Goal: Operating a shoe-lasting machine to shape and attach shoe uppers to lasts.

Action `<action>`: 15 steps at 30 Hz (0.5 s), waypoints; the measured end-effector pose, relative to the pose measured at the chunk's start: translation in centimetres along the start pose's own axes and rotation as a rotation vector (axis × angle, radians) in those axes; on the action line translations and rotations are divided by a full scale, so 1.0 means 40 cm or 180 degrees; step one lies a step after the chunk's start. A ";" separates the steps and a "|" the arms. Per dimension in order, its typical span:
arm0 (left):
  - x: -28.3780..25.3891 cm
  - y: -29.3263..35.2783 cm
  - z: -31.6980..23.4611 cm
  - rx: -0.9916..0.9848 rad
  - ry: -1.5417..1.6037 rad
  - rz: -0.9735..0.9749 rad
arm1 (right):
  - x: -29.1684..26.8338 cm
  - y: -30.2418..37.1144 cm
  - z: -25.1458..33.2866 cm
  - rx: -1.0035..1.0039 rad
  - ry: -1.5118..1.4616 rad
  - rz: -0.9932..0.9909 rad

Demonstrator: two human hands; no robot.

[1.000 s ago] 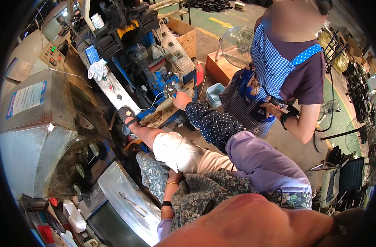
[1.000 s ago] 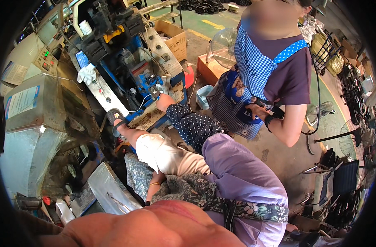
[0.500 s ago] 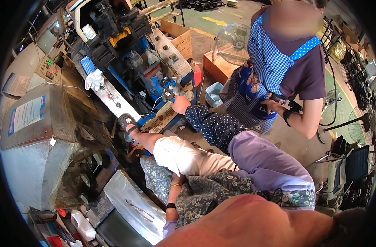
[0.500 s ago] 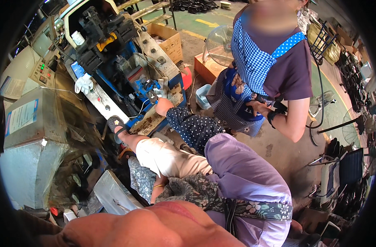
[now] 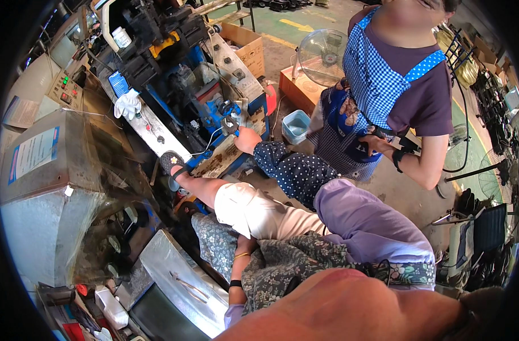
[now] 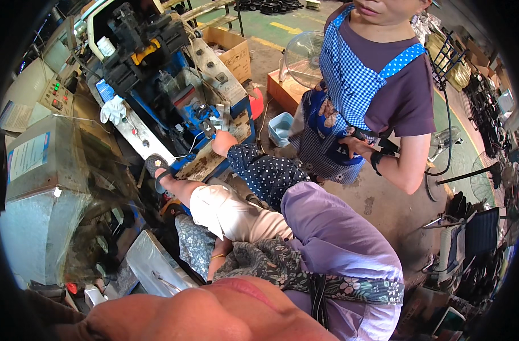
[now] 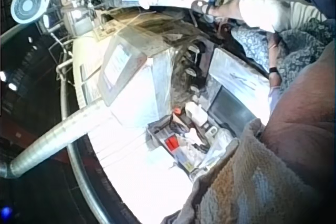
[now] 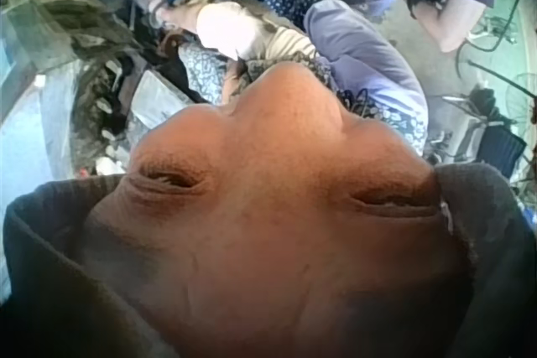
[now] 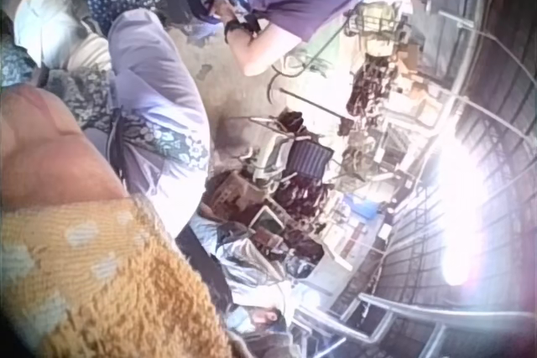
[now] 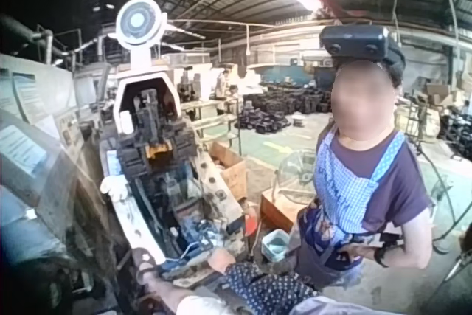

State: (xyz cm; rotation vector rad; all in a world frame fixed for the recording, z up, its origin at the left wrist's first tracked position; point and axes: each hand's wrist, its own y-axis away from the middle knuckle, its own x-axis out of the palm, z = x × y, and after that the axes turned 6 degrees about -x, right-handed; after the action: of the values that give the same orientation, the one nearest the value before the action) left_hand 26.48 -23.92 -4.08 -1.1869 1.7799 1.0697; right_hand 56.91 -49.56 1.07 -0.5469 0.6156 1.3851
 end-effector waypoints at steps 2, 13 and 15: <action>-0.002 0.002 -0.001 0.0001 0.0025 -0.0007 | 0.003 -0.003 -0.001 -0.0021 0.0008 -0.0009; 0.013 -0.004 0.005 -0.0058 0.0031 0.0015 | 0.013 -0.004 -0.006 -0.0167 -0.0009 -0.0297; 0.011 -0.011 0.002 -0.0028 0.0051 0.0016 | 0.010 -0.007 -0.013 -0.0162 0.0009 -0.0287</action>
State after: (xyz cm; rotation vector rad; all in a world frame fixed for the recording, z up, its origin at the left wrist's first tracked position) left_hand 26.76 -24.10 -4.63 -1.2000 1.7929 1.0749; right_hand 57.19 -49.66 0.40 -0.6104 0.5526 1.3180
